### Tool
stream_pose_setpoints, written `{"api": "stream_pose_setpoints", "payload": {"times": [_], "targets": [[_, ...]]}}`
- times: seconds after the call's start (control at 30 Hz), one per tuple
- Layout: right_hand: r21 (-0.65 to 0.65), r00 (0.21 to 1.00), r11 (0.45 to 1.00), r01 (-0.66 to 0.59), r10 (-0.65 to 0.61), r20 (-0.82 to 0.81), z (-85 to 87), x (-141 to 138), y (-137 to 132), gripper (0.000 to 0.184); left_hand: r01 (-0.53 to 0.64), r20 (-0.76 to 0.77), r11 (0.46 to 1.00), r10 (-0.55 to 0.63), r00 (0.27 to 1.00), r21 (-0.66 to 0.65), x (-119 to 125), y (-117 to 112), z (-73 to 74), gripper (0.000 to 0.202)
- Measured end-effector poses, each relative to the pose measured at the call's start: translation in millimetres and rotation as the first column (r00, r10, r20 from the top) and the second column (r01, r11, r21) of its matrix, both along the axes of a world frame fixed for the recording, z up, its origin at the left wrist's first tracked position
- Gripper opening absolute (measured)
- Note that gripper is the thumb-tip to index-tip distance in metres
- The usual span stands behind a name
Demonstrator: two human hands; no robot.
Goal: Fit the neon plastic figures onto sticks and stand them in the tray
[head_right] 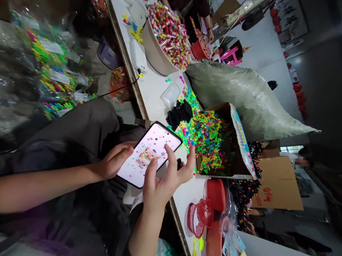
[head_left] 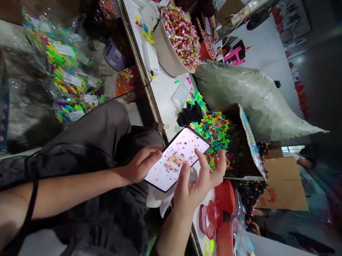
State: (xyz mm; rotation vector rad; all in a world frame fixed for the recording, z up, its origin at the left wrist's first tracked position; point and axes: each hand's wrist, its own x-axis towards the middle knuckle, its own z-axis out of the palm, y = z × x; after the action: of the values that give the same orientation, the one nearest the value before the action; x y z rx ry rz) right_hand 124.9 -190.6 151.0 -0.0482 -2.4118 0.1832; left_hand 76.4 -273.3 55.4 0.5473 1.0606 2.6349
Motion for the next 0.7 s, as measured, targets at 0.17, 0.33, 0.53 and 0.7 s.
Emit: {"api": "stream_pose_setpoints", "payload": {"times": [0.17,0.33,0.53,0.7], "targets": [[-0.001,0.999,1.0,0.001,-0.001,0.038,-3.3,-2.8,-4.3,0.045,0.003,-0.047,1.0,-0.004,0.999,-0.021,-1.5,-1.9,1.2,0.041],[0.038,0.994,0.999,-0.003,-0.001,0.109,3.9,-8.5,-7.7,0.053,-0.114,-0.132,0.99,0.102,0.986,-0.087,-3.0,-3.8,1.2,0.041],[0.114,0.995,0.993,0.007,-0.018,0.097,6.0,-10.8,-3.5,0.048,-0.047,-0.125,0.995,0.036,0.992,-0.083,-4.1,-0.4,-4.6,0.044],[0.144,1.0,0.989,-0.006,0.005,0.005,5.3,-10.3,1.8,0.051,-0.041,-0.139,0.998,0.034,0.99,-0.047,-6.4,1.0,-5.7,0.042]]}}
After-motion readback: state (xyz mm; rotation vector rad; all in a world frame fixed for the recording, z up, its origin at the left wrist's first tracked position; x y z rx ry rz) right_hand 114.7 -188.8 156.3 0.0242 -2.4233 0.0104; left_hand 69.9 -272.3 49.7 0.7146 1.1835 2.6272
